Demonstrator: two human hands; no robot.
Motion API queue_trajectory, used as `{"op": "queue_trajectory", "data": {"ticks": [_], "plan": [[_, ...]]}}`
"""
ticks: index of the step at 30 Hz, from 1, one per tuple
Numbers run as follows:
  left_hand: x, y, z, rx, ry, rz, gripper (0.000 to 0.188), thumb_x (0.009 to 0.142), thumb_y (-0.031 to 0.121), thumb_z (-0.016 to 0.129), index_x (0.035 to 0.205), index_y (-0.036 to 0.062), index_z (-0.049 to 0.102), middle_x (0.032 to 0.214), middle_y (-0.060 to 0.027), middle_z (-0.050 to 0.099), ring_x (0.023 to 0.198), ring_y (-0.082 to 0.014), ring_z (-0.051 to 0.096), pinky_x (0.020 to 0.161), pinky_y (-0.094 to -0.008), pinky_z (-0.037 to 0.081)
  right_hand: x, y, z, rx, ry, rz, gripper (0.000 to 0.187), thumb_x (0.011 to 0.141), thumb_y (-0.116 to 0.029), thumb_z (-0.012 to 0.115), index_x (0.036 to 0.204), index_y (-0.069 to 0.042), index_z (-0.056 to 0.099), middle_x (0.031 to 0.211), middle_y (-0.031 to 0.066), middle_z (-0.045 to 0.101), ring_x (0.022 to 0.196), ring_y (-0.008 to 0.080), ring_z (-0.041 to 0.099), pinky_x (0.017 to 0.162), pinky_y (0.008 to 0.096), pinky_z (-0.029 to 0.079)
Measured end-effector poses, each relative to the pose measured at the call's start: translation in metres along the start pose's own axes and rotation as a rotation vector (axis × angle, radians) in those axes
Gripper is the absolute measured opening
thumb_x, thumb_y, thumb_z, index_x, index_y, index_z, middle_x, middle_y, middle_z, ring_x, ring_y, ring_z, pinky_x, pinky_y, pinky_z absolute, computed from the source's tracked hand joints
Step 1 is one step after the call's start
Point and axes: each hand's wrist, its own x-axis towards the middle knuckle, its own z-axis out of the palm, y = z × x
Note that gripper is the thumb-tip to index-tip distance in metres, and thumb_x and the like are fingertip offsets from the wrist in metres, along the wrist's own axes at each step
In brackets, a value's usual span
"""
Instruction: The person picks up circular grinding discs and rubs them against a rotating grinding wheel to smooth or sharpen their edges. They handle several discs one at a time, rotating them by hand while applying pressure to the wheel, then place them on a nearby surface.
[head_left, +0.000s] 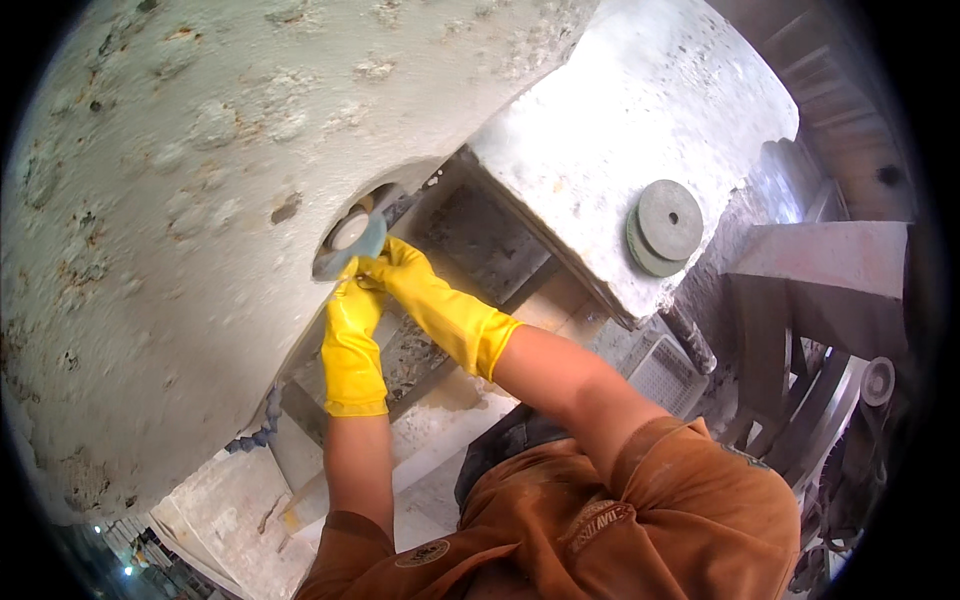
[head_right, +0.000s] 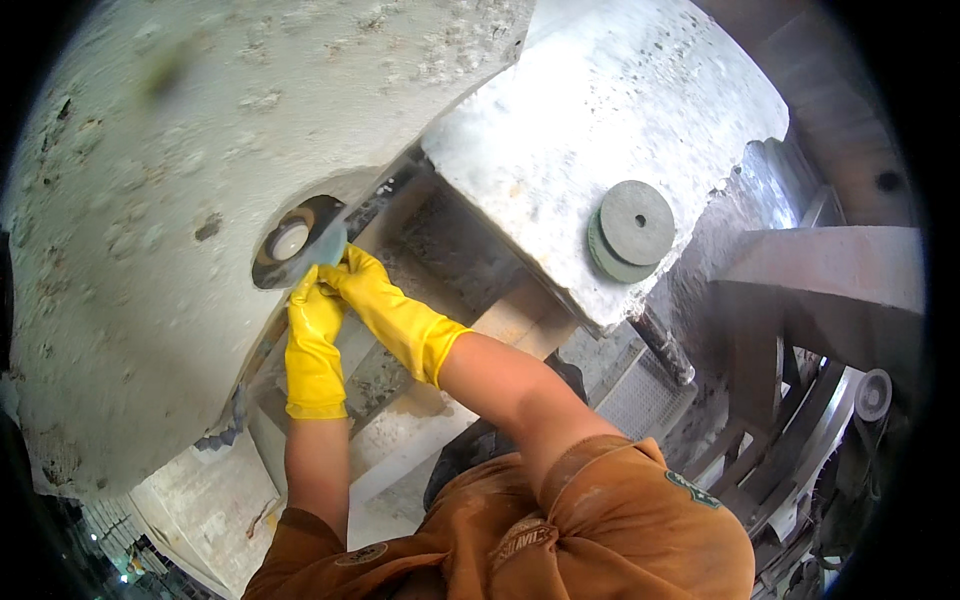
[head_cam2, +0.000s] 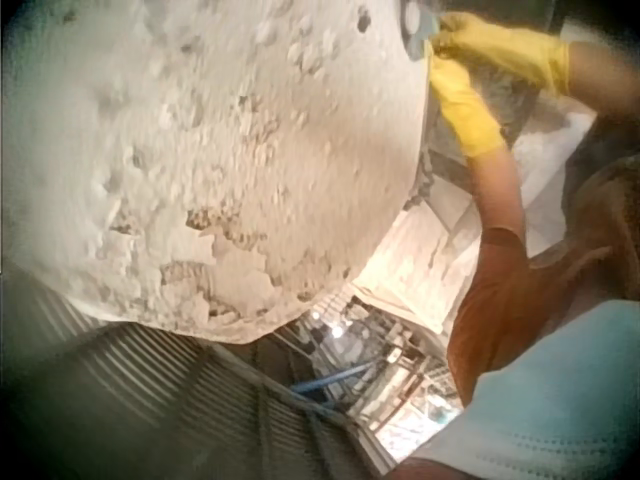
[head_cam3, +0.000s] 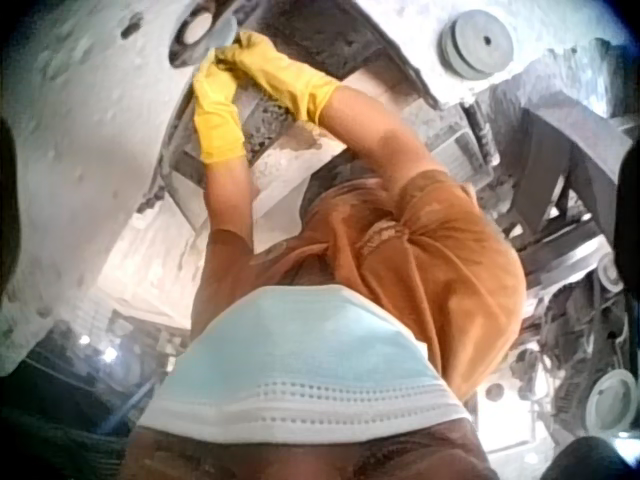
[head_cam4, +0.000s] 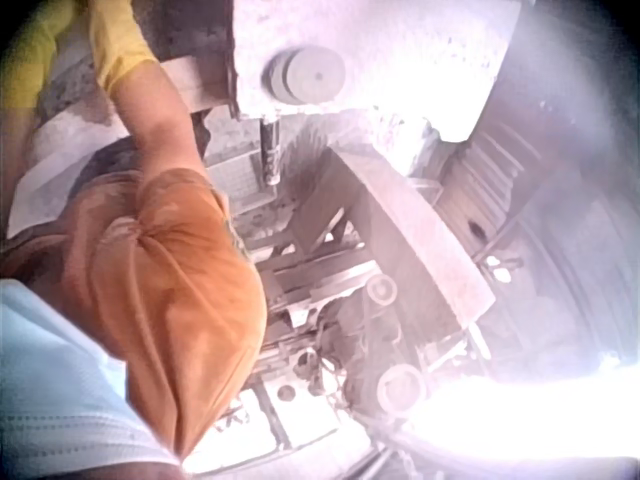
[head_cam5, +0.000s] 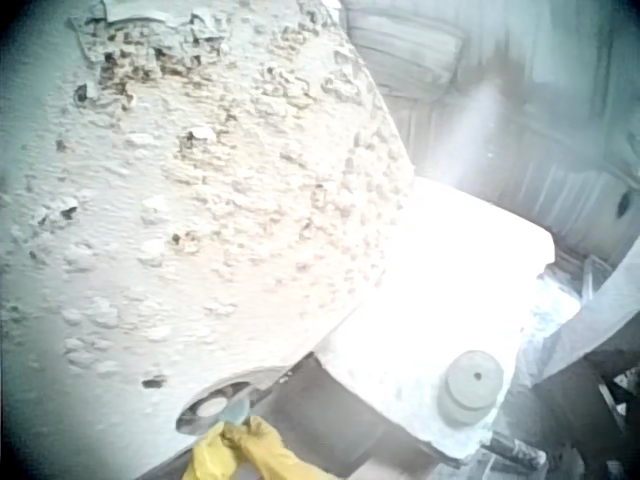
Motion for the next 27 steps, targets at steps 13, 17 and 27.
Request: {"op": "queue_trajectory", "data": {"ticks": [13, 17, 27], "plan": [[-0.015, -0.005, -0.017, -0.196, -0.086, -0.072, 0.051, 0.1, 0.027, 0.054, 0.138, -0.0073, 0.049, 0.134, -0.0203, 0.058, 0.121, -0.0306, 0.057, 0.107, -0.0437, 0.041, -0.008, 0.017, -0.005, -0.069, 0.03, 0.019, 0.033, 0.089, -0.005, 0.072, 0.12, -0.001, 0.063, 0.088, 0.0045, 0.069, 0.072, 0.0118, 0.065, 0.067, 0.0265, 0.054], [-0.029, -0.013, 0.011, -0.09, -0.008, -0.077, 0.06, 0.097, 0.026, 0.057, 0.145, -0.008, 0.041, 0.143, -0.025, 0.052, 0.125, -0.0343, 0.056, 0.109, -0.0445, 0.04, -0.039, 0.003, -0.015, -0.014, 0.023, -0.007, 0.035, 0.089, -0.006, 0.074, 0.122, -0.002, 0.063, 0.088, 0.0034, 0.069, 0.073, 0.0116, 0.065, 0.069, 0.0261, 0.054], [-0.088, -0.064, 0.167, 0.419, -0.05, -0.003, 0.061, 0.094, 0.014, 0.068, 0.146, -0.0063, 0.043, 0.137, -0.0185, 0.055, 0.121, -0.0275, 0.059, 0.104, -0.0373, 0.047, -0.161, -0.122, -0.088, 0.012, 0.033, 0.02, 0.033, 0.098, -0.025, 0.07, 0.118, 0.0, 0.064, 0.102, 0.006, 0.07, 0.092, 0.0121, 0.066, 0.085, 0.0278, 0.055]]}}
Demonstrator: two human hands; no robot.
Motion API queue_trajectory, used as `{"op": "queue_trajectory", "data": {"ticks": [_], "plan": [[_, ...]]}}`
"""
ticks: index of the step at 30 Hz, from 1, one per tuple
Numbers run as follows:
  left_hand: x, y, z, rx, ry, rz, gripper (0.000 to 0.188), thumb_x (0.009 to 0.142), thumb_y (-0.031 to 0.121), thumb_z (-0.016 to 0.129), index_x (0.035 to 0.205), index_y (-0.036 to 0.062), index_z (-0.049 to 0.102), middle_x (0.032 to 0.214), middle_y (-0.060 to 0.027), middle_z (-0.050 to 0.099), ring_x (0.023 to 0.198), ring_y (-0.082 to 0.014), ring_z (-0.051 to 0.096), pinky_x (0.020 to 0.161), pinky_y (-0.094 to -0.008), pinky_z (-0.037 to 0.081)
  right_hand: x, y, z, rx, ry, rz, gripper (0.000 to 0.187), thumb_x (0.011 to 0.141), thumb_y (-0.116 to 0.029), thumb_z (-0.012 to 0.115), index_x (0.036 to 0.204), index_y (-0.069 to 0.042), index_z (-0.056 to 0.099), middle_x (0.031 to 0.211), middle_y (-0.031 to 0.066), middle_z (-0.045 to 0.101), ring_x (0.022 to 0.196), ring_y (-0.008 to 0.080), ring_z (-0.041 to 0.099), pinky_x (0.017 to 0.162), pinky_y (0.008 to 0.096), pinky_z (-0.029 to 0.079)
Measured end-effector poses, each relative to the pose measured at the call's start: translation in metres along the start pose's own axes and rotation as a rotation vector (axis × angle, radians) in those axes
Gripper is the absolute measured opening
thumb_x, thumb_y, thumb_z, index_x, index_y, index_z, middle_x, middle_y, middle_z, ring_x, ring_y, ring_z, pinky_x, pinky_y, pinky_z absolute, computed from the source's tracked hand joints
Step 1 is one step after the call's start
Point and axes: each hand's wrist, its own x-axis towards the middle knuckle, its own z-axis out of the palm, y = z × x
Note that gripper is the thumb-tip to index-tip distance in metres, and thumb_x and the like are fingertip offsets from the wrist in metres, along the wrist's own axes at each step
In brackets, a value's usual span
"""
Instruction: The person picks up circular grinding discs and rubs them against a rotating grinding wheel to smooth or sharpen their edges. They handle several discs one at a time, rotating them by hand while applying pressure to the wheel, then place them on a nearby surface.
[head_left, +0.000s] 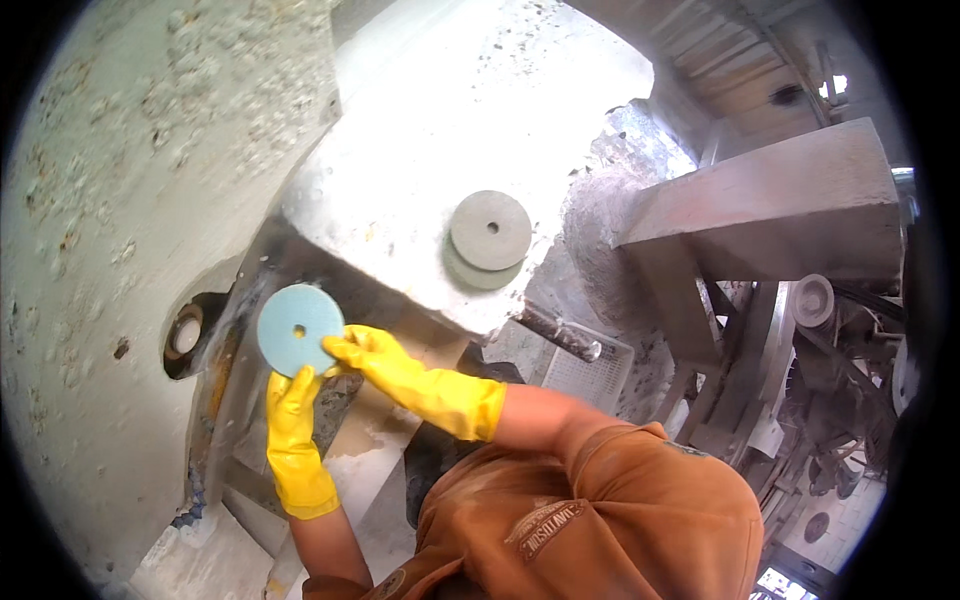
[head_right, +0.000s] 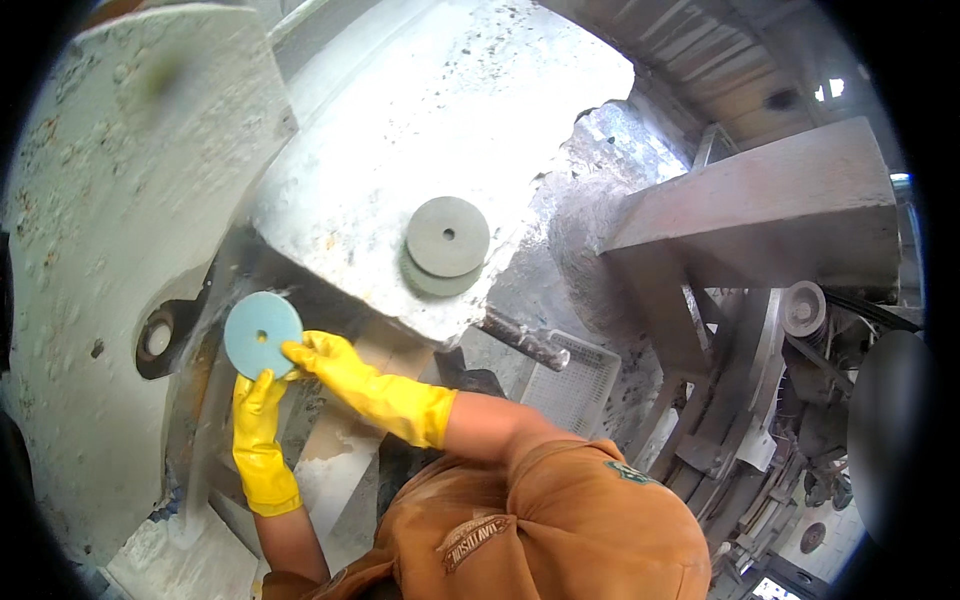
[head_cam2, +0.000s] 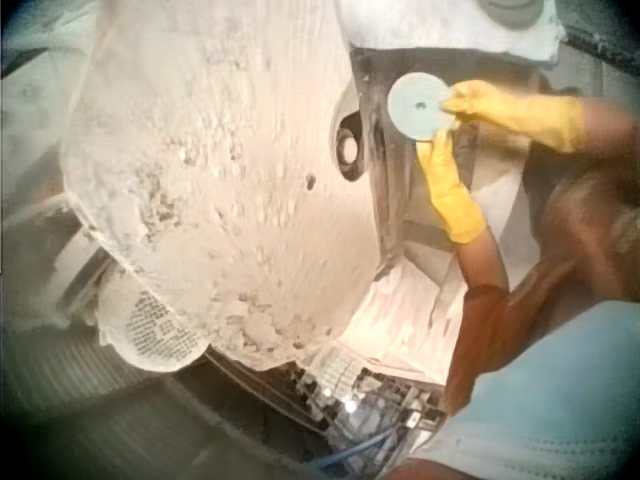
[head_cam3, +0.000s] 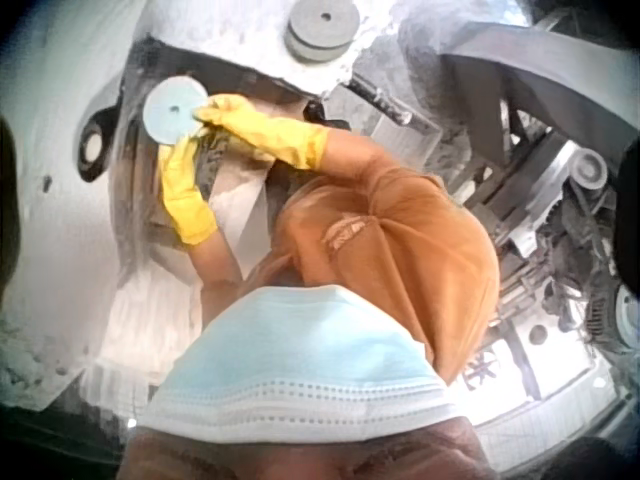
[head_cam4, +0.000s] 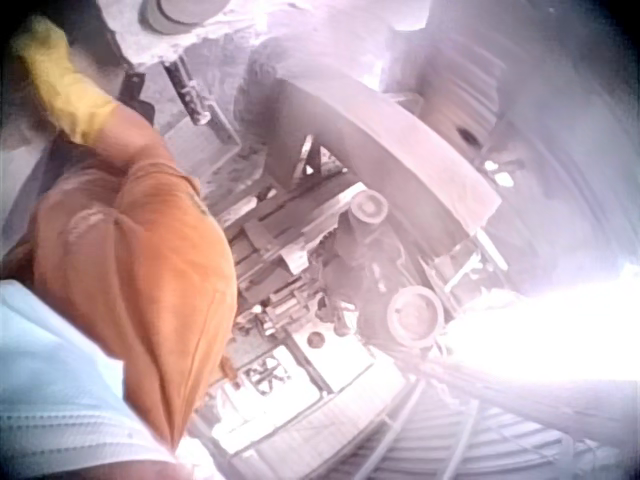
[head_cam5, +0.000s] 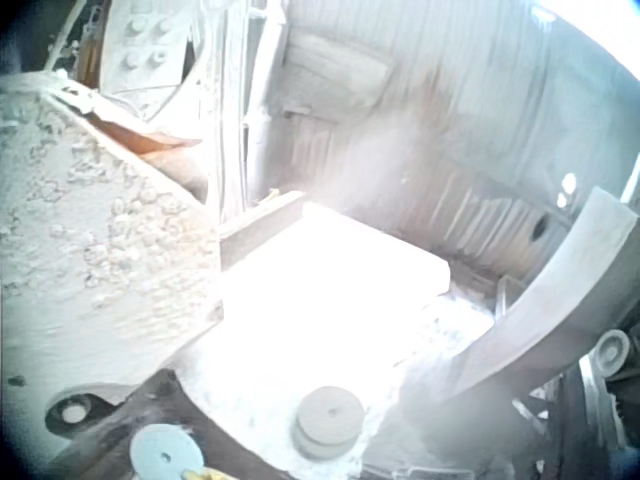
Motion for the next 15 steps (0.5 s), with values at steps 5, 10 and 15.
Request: {"op": "queue_trajectory", "data": {"ticks": [5, 10, 15], "plan": [[0.004, 0.009, 0.065, 0.16, -0.363, 0.059, 0.061, 0.101, 0.02, 0.063, 0.147, -0.0118, 0.038, 0.139, -0.0236, 0.055, 0.131, -0.0304, 0.055, 0.113, -0.0384, 0.042, -0.074, -0.106, -0.073, -0.41, 0.247, -0.016, 0.035, 0.097, -0.031, 0.069, 0.115, -0.002, 0.065, 0.103, 0.0066, 0.069, 0.092, 0.0134, 0.061, 0.083, 0.0267, 0.048], [0.048, -0.01, 0.15, 0.49, -0.098, 0.345, 0.068, 0.087, 0.008, 0.08, 0.146, -0.002, 0.047, 0.14, -0.0187, 0.058, 0.132, -0.0266, 0.054, 0.113, -0.0383, 0.041, -0.116, -0.176, -0.158, -0.216, 0.563, -0.291, 0.035, 0.097, -0.034, 0.069, 0.112, -0.003, 0.062, 0.103, 0.0084, 0.069, 0.091, 0.0203, 0.066, 0.088, 0.0358, 0.051], [0.092, -0.011, 0.235, 1.09, -0.191, 0.61, 0.096, 0.072, 0.038, 0.09, 0.148, 0.0008, 0.044, 0.144, -0.0245, 0.052, 0.136, -0.0382, 0.049, 0.114, -0.0473, 0.038, -0.107, -0.224, -0.217, -0.146, 0.772, -0.348, 0.034, 0.099, -0.034, 0.066, 0.116, -0.005, 0.058, 0.101, 0.009, 0.071, 0.094, 0.025, 0.069, 0.088, 0.0369, 0.054]]}}
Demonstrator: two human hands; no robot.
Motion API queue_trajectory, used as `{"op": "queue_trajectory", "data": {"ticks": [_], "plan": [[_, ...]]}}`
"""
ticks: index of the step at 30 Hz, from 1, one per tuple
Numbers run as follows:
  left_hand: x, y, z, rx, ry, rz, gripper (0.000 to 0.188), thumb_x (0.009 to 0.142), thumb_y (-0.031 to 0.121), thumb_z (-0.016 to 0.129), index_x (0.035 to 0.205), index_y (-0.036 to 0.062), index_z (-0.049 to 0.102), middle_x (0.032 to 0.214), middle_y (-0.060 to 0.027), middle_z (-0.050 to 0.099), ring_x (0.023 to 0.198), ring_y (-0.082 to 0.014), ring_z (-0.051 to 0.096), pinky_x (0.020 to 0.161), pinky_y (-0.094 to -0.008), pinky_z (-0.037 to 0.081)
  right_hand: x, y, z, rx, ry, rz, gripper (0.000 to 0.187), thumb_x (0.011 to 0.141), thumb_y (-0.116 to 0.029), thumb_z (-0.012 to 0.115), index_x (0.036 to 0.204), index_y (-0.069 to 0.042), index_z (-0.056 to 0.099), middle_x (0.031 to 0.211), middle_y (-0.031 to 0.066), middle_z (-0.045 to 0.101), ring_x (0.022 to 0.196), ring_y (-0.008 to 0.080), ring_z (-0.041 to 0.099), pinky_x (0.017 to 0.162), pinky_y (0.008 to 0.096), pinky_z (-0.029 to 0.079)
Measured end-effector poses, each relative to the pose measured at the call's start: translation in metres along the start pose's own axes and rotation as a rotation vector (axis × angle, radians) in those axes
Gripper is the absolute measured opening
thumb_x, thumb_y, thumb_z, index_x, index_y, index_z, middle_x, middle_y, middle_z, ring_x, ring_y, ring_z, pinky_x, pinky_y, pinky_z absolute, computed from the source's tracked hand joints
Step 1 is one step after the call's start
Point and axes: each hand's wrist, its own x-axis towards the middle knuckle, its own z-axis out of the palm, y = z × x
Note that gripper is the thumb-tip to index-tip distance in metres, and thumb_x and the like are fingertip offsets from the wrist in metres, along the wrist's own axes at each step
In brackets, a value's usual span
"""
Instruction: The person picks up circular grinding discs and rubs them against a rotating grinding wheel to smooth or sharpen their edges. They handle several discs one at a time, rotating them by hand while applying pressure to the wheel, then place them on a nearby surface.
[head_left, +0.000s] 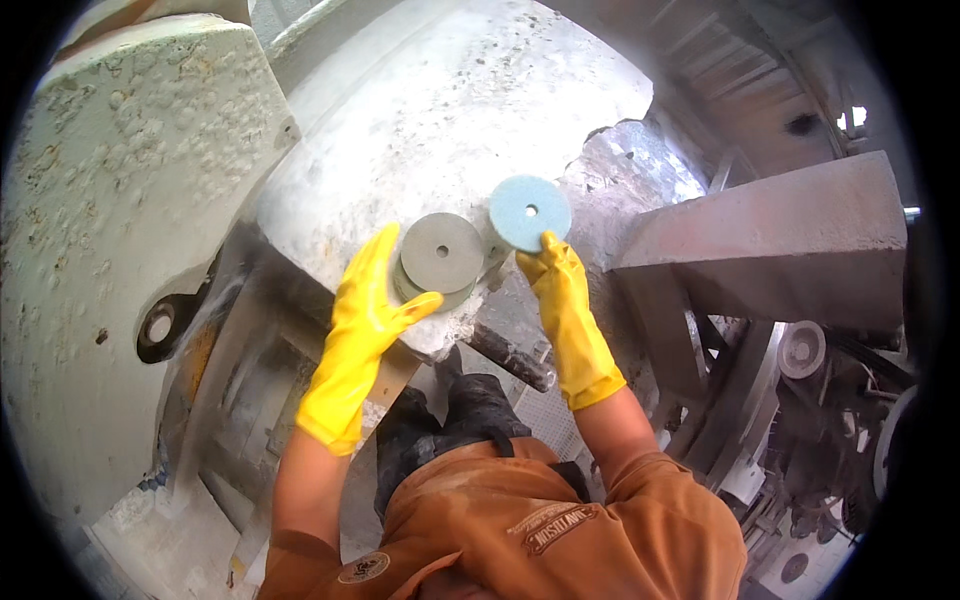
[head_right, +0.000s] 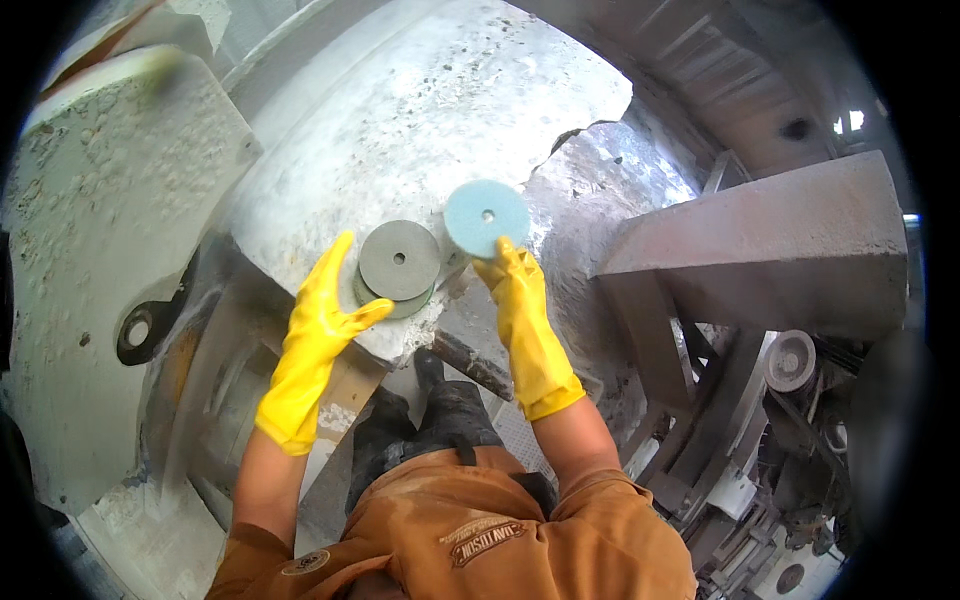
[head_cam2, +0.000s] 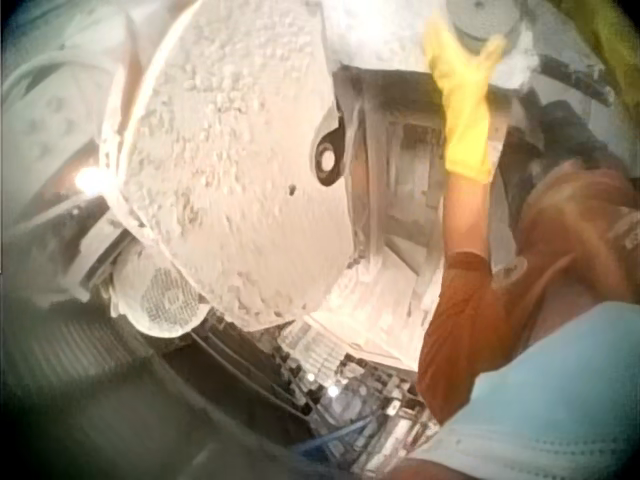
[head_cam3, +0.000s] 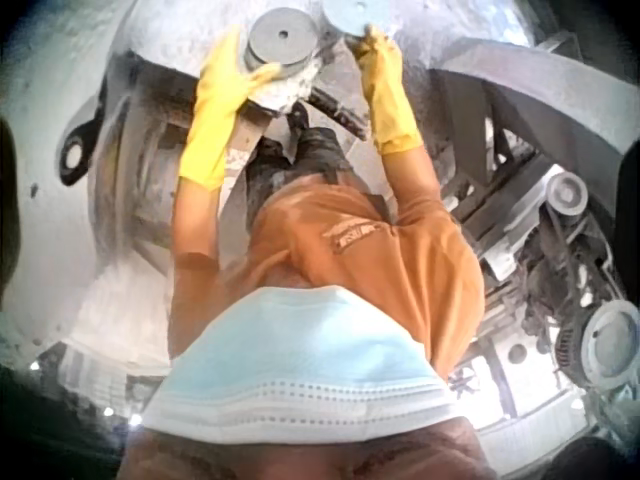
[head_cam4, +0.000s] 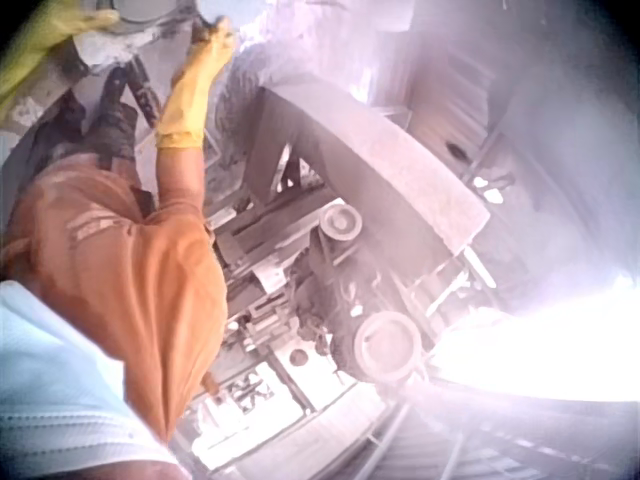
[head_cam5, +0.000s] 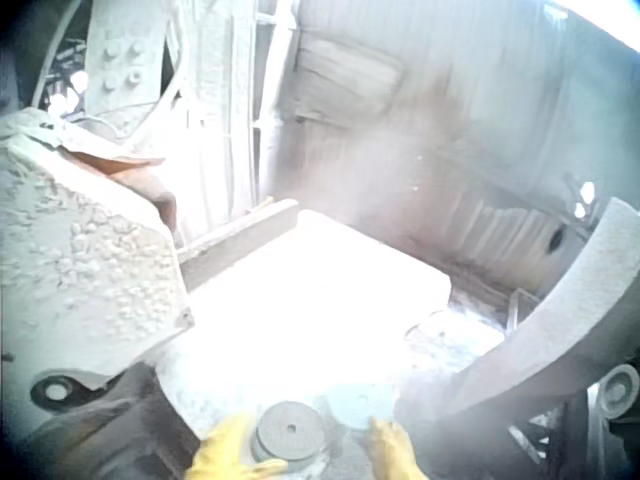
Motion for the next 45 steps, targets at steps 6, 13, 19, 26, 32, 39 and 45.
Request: {"op": "queue_trajectory", "data": {"ticks": [6, 13, 19, 26, 32, 39, 45], "plan": [[0.028, 0.017, 0.041, 0.492, -0.112, -0.057, 0.122, 0.054, 0.055, 0.091, 0.15, 0.001, 0.039, 0.143, -0.0246, 0.051, 0.134, -0.0426, 0.045, 0.119, -0.0532, 0.025, 0.033, -0.015, -0.002, -0.155, -0.142, -0.015, 0.043, 0.101, -0.039, 0.062, 0.116, 0.002, 0.062, 0.097, 0.0167, 0.073, 0.085, 0.0257, 0.071, 0.088, 0.0361, 0.057], [0.016, 0.018, 0.022, 0.403, 0.054, 0.075, 0.117, 0.057, 0.056, 0.089, 0.146, -0.0044, 0.042, 0.136, -0.0242, 0.055, 0.128, -0.0435, 0.05, 0.118, -0.0541, 0.028, 0.009, -0.022, -0.03, -0.425, -0.085, -0.18, 0.045, 0.102, -0.041, 0.061, 0.107, 0.004, 0.068, 0.09, 0.017, 0.074, 0.076, 0.0227, 0.071, 0.076, 0.0323, 0.057], [-0.027, 0.015, -0.03, 0.307, 0.267, 0.082, 0.108, 0.06, 0.041, 0.092, 0.143, -0.0071, 0.042, 0.127, -0.0247, 0.059, 0.114, -0.0452, 0.058, 0.107, -0.0529, 0.039, -0.071, 0.011, 0.052, -0.07, -0.809, -0.059, 0.057, 0.102, -0.037, 0.062, 0.143, 0.0, 0.049, 0.124, 0.0153, 0.066, 0.104, 0.0206, 0.066, 0.094, 0.0346, 0.052], [-0.107, -0.035, -0.087, 0.349, 0.355, -0.165, 0.114, 0.061, 0.019, 0.094, 0.154, 0.0004, 0.031, 0.147, -0.0238, 0.048, 0.137, -0.0408, 0.047, 0.119, -0.048, 0.031, -0.124, 0.117, 0.164, -0.051, -0.809, 0.323, 0.047, 0.104, -0.029, 0.059, 0.14, 0.0, 0.052, 0.129, 0.0089, 0.064, 0.116, 0.0192, 0.062, 0.104, 0.0359, 0.047], [-0.187, -0.104, -0.121, -0.896, 0.575, -0.641, 0.074, 0.094, 0.014, 0.072, 0.155, 0.0008, 0.031, 0.148, -0.0224, 0.047, 0.136, -0.0313, 0.049, 0.114, -0.0413, 0.04, -0.142, 0.165, 0.217, 0.045, -0.972, 0.46, 0.043, 0.105, -0.025, 0.055, 0.138, 0.004, 0.052, 0.128, 0.0164, 0.063, 0.11, 0.0283, 0.066, 0.103, 0.0435, 0.05], [-0.211, -0.175, -0.118, -1.433, 0.731, -0.683, 0.048, 0.099, 0.021, 0.066, 0.139, 0.0004, 0.05, 0.134, -0.0178, 0.057, 0.119, -0.0284, 0.06, 0.094, -0.0394, 0.054, -0.143, 0.227, 0.277, 0.037, -0.976, 0.64, 0.037, 0.104, -0.017, 0.055, 0.135, 0.003, 0.049, 0.124, 0.0169, 0.062, 0.102, 0.0281, 0.07, 0.091, 0.0387, 0.059], [-0.194, -0.245, -0.12, -1.688, 0.998, -0.635, 0.032, 0.097, 0.011, 0.067, 0.125, 0.0039, 0.053, 0.108, -0.015, 0.063, 0.088, -0.0241, 0.063, 0.072, -0.0317, 0.055, -0.144, 0.267, 0.341, -0.013, -0.895, 0.502, 0.035, 0.102, -0.013, 0.058, 0.135, -0.004, 0.049, 0.11, 0.011, 0.066, 0.084, 0.0203, 0.072, 0.077, 0.0312, 0.062]]}}
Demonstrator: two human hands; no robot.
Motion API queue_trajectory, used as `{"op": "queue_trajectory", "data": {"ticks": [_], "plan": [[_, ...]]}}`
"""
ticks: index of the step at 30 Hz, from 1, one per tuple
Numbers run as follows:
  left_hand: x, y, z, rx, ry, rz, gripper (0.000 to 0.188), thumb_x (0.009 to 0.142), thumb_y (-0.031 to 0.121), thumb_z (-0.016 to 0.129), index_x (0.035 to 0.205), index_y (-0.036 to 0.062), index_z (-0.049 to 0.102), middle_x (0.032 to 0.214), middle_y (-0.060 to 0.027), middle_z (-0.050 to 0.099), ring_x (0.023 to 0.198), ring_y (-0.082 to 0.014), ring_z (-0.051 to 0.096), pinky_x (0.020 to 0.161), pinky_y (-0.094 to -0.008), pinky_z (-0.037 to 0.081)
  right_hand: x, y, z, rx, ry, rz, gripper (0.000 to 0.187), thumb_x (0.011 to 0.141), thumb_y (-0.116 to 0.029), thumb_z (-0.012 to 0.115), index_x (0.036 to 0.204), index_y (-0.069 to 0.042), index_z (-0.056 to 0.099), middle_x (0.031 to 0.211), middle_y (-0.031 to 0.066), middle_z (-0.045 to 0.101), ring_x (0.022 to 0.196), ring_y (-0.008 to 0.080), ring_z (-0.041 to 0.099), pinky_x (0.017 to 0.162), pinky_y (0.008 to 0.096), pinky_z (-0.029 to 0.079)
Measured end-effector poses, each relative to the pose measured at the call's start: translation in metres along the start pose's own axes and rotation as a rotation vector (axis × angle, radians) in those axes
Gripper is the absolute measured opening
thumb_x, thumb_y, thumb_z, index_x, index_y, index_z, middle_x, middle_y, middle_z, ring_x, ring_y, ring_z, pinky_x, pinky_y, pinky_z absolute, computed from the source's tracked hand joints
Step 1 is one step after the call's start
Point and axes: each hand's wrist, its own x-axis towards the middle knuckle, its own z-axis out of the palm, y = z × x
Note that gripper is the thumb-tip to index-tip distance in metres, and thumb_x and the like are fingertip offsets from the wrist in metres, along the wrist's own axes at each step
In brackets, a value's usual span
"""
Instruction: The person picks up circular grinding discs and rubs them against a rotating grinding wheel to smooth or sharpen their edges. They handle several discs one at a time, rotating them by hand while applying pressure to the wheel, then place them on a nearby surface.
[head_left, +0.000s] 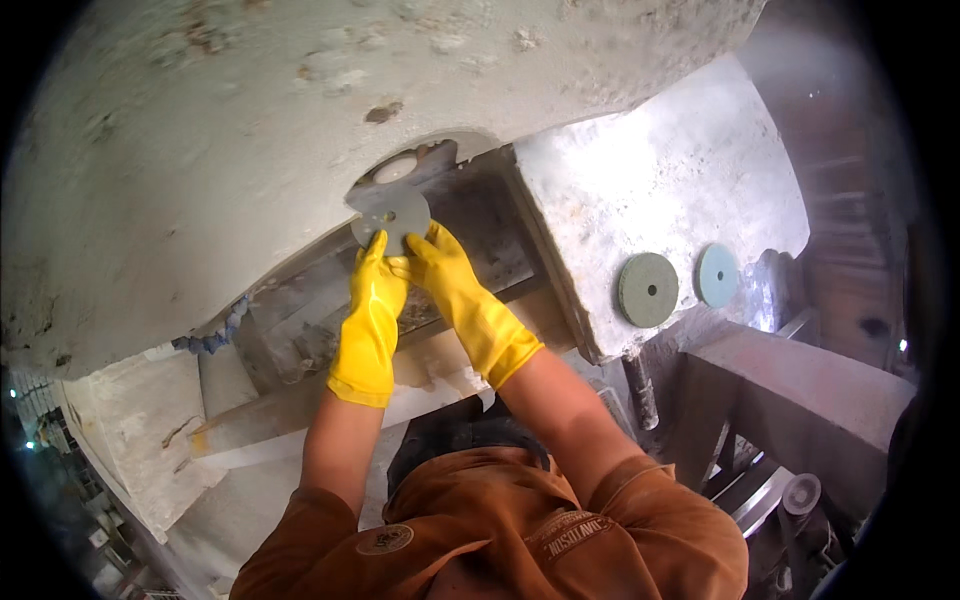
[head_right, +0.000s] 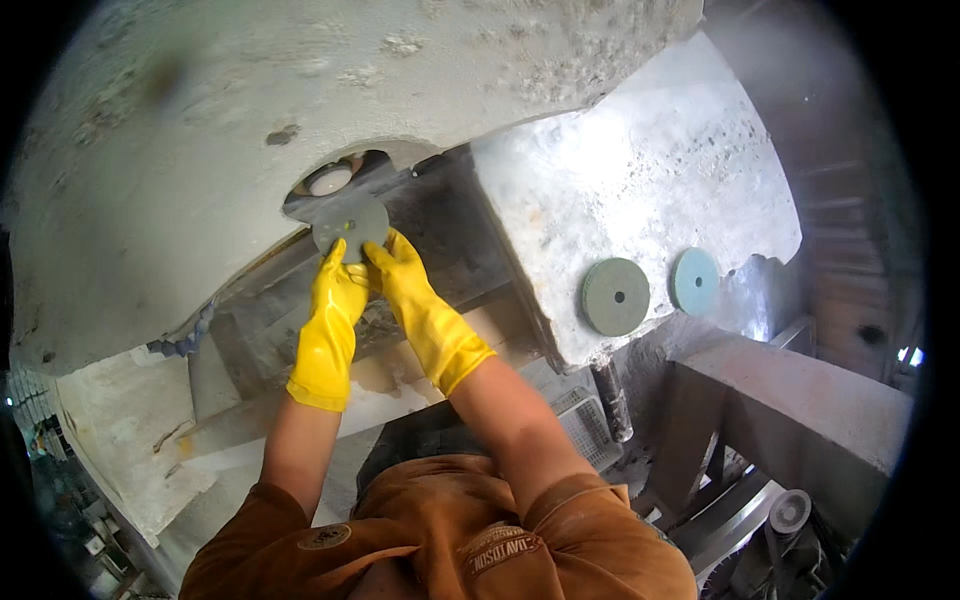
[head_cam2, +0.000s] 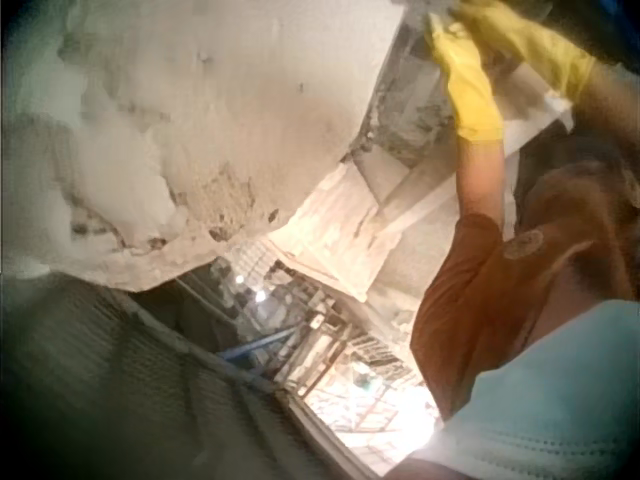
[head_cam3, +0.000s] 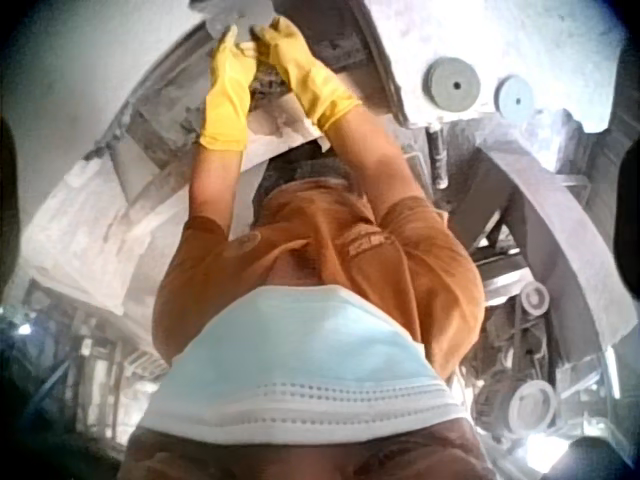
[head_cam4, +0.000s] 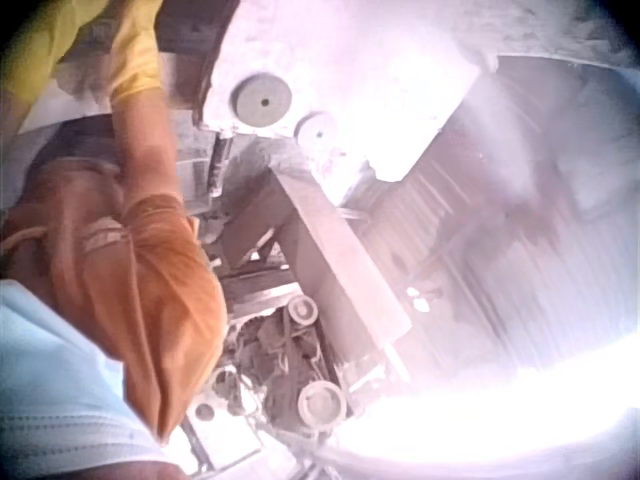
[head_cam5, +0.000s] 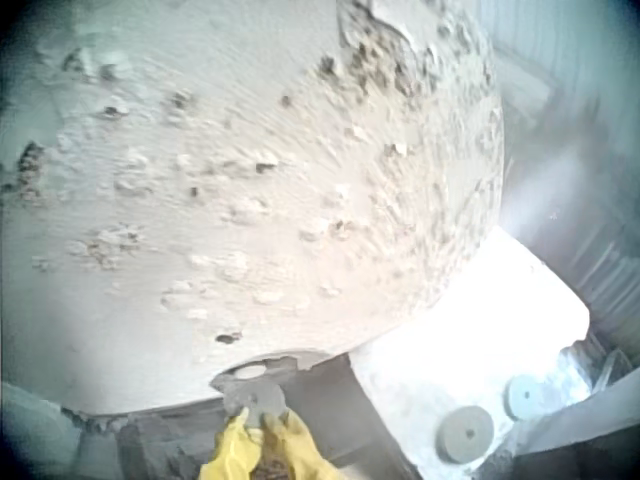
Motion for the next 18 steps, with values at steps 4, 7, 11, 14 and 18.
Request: {"op": "queue_trajectory", "data": {"ticks": [4, 7, 11, 14, 18], "plan": [[0.036, 0.032, -0.002, 0.02, -0.074, -0.051, 0.021, 0.097, 0.009, 0.065, 0.115, 0.0046, 0.054, 0.093, -0.009, 0.059, 0.072, -0.0183, 0.057, 0.061, -0.0266, 0.049, 0.034, -0.011, 0.022, -0.057, 0.01, -0.013, 0.029, 0.102, -0.012, 0.059, 0.13, -0.006, 0.053, 0.107, 0.01, 0.067, 0.077, 0.0174, 0.071, 0.069, 0.0283, 0.061], [0.073, 0.051, -0.03, 0.073, -0.194, -0.131, 0.023, 0.102, 0.021, 0.058, 0.112, 0.0001, 0.056, 0.094, -0.0107, 0.063, 0.076, -0.0197, 0.057, 0.072, -0.0294, 0.049, 0.052, -0.017, 0.035, -0.05, -0.015, 0.016, 0.028, 0.102, -0.012, 0.058, 0.13, -0.008, 0.054, 0.107, 0.0079, 0.067, 0.077, 0.018, 0.072, 0.071, 0.0292, 0.062], [0.076, 0.048, -0.038, 0.193, -0.175, 0.015, 0.022, 0.101, 0.015, 0.058, 0.118, 0.0006, 0.055, 0.106, -0.0123, 0.065, 0.091, -0.0191, 0.06, 0.08, -0.0293, 0.05, 0.052, -0.014, 0.03, -0.043, -0.018, 0.017, 0.03, 0.102, -0.01, 0.058, 0.132, -0.009, 0.055, 0.109, 0.0058, 0.067, 0.08, 0.0177, 0.072, 0.074, 0.0304, 0.062], [0.031, 0.025, 0.004, 0.331, -0.092, 0.169, 0.025, 0.1, 0.01, 0.059, 0.122, -0.0003, 0.055, 0.112, -0.0116, 0.064, 0.097, -0.0182, 0.061, 0.081, -0.0282, 0.051, 0.042, -0.008, 0.014, -0.009, -0.009, -0.028, 0.029, 0.101, -0.008, 0.059, 0.13, -0.007, 0.056, 0.111, 0.0071, 0.067, 0.079, 0.0176, 0.072, 0.07, 0.0292, 0.062], [0.01, 0.02, 0.009, 0.216, -0.092, 0.176, 0.026, 0.097, 0.004, 0.061, 0.122, -0.0013, 0.055, 0.113, -0.01, 0.063, 0.095, -0.0174, 0.061, 0.076, -0.0261, 0.051, 0.024, -0.006, 0.012, -0.015, -0.055, -0.042, 0.034, 0.102, -0.008, 0.058, 0.135, -0.004, 0.053, 0.116, 0.0058, 0.065, 0.088, 0.0165, 0.07, 0.081, 0.0289, 0.061]]}}
